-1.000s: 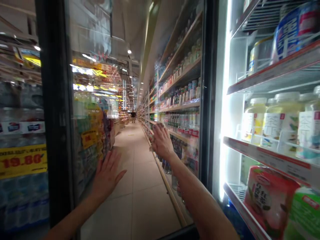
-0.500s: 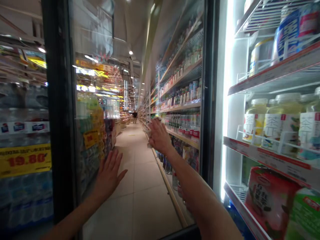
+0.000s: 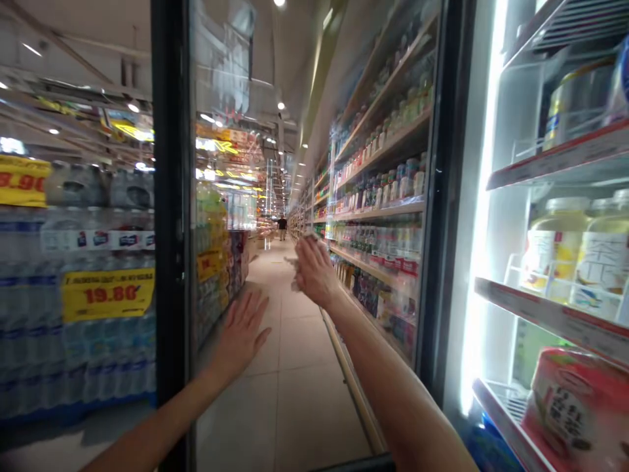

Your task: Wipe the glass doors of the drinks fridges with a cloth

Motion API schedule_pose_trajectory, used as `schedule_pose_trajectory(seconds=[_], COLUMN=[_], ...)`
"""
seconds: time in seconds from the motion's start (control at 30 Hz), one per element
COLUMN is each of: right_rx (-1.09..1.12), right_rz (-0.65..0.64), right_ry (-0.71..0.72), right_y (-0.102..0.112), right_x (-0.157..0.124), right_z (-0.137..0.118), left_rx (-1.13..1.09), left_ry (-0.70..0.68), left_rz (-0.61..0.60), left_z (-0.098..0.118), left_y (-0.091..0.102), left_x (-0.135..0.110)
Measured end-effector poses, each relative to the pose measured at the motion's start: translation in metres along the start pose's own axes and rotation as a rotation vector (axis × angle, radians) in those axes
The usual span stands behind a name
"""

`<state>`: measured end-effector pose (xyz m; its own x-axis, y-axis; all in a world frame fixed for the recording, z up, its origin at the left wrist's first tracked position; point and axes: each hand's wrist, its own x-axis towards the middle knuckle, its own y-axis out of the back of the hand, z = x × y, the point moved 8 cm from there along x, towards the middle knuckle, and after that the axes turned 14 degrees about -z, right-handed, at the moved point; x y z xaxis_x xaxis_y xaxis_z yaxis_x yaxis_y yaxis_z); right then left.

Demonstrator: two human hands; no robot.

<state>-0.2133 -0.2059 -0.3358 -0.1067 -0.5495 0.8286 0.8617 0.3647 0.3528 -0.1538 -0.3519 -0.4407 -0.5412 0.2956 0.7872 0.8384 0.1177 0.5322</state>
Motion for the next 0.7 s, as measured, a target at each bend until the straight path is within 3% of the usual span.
schedule_pose_trajectory(seconds=[0.07, 0.1, 0.2, 0.27, 0.33, 0.47, 0.53, 0.6, 0.63, 0.7], right_rx=[0.011, 0.014, 0.025, 0.046, 0.062, 0.111, 0.136, 0.147, 0.15, 0.159], right_rz=[-0.078, -0.07, 0.094, 0.166, 0.14, -0.038, -0.074, -0.095, -0.092, -0.049], right_ry=[0.131, 0.088, -0.308, -0.431, -0.339, 0.125, 0.29, 0.423, 0.439, 0.307], right_y=[-0.004, 0.0, 0.021, 0.027, 0.018, -0.022, -0.036, -0.04, -0.037, -0.025], right_x=[0.001, 0.0, -0.004, -0.003, 0.004, -0.006, -0.02, -0.026, -0.022, 0.0], right_z=[-0.019, -0.011, 0.047, 0.057, 0.021, -0.122, -0.171, -0.186, -0.178, -0.139], left_rx=[0.009, 0.01, -0.007, -0.015, -0.006, 0.04, 0.057, 0.057, 0.051, 0.027], left_ry=[-0.011, -0.004, 0.033, 0.042, 0.044, 0.028, 0.007, -0.013, -0.013, 0.009], left_rz=[0.001, 0.001, -0.01, -0.012, 0.005, 0.058, 0.081, 0.104, 0.109, 0.112], left_z=[-0.007, -0.012, -0.027, -0.033, -0.038, -0.049, -0.057, -0.065, -0.069, -0.078], left_y=[0.003, 0.004, 0.006, 0.007, 0.011, 0.027, 0.036, 0.042, 0.044, 0.046], left_x=[-0.003, -0.004, -0.01, -0.014, -0.017, -0.027, -0.034, -0.043, -0.047, -0.054])
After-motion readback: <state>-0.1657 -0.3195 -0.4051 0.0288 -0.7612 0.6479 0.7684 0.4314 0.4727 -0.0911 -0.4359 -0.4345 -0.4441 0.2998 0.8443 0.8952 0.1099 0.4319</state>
